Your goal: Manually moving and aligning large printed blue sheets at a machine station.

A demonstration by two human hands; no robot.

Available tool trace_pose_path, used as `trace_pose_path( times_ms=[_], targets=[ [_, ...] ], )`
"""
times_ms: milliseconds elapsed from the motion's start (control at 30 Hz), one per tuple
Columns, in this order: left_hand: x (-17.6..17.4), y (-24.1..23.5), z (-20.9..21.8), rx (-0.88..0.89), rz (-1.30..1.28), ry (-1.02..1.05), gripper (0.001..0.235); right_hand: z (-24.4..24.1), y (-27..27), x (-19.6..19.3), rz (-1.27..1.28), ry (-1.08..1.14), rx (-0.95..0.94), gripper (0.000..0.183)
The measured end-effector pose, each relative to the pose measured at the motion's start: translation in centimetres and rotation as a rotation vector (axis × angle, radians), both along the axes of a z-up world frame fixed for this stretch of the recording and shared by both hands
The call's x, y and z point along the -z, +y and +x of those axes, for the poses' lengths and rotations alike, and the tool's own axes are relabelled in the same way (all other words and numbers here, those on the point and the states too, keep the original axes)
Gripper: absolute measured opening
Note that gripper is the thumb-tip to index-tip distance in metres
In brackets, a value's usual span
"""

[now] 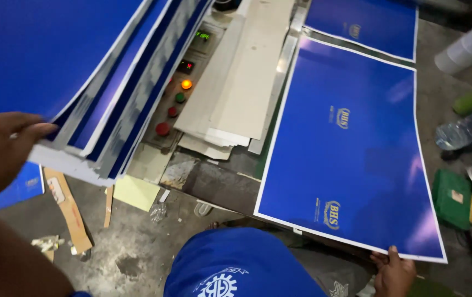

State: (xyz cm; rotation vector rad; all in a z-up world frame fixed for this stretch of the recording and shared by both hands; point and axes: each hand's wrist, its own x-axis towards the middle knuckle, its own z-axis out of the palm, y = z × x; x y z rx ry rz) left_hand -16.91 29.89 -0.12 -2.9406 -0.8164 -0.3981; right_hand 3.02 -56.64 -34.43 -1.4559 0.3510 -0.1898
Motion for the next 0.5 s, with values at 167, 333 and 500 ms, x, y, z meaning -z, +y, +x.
trace_pose_path(
  times_ms=[167,333,500],
  targets=[
    [10.4,12.8,-1.8,0.079,0.003,-0.205,0.033,1.3,3.5,-1.0,-0.018,0.053,0.07,0.027],
    [5.9,7.0,0.4,0.071,-0.143,-0.362,0.033,8.5,7.5,-2.7,0.024,0.104,-0.01,0.04],
    [1.9,0.7,2.3,-0.037,-0.095,-0.446,0.034,16.0,8.0,-1.6,0.064,0.003,-0.109,0.041]
  ],
)
